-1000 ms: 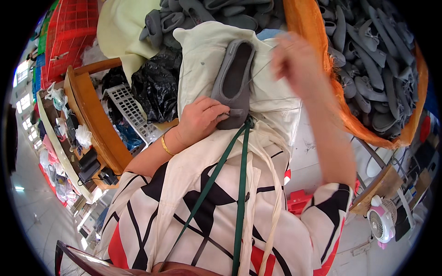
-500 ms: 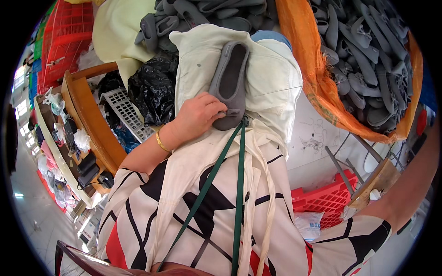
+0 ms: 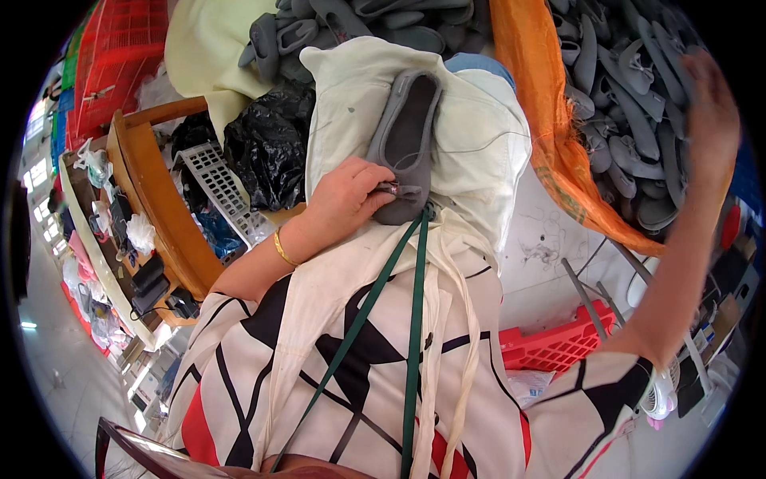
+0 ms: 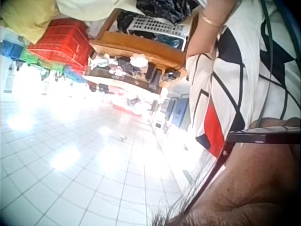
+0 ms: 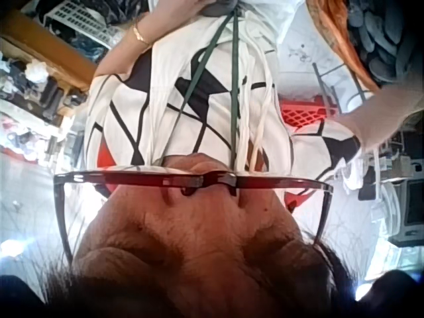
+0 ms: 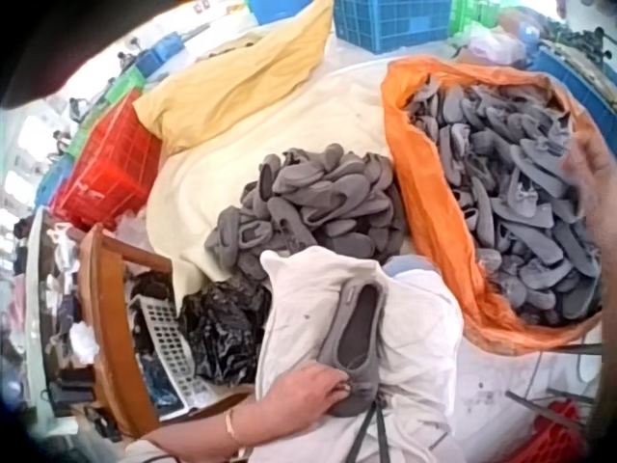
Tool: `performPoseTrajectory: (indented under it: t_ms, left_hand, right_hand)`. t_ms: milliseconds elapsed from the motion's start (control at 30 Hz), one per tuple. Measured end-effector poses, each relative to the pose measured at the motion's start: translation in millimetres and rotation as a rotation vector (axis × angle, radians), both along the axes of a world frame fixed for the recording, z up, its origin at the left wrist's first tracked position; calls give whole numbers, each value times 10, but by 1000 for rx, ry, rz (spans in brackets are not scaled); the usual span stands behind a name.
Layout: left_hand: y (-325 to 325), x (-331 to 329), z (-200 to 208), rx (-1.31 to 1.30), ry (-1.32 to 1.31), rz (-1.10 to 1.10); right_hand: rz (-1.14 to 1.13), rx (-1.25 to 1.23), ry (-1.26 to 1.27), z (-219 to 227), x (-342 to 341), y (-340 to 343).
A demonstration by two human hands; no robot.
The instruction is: The person sits on the floor and hand-sews grey slipper uppers using a needle and thread. They stitch the edges of the slipper material, pulling the thread tight after each stitch, and handle multiple slipper components from a pile on their lap.
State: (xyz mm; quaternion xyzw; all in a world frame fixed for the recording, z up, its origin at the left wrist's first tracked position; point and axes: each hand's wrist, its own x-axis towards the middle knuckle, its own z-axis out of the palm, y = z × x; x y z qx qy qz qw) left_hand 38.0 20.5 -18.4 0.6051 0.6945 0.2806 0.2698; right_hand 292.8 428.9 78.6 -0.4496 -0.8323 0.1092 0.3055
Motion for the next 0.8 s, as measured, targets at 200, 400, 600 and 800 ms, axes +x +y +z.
performPoseTrajectory:
  t_ms: [200, 400, 600, 800]
  left_hand:
    - [-44, 26, -15, 24, 58, 61]
    - [-115, 68, -148, 67, -54, 160]
    - [-130, 111, -219, 159, -98, 232]
    - [-134, 111, -208, 169, -95, 235]
  right_hand:
    - [344, -1122, 43, -800, -881, -1764]
    - [741, -1033, 15, -1076, -836, -2562]
    - [797, -826, -140, -976, -781, -2720]
    - [798, -793, -150, -989, -775, -2742]
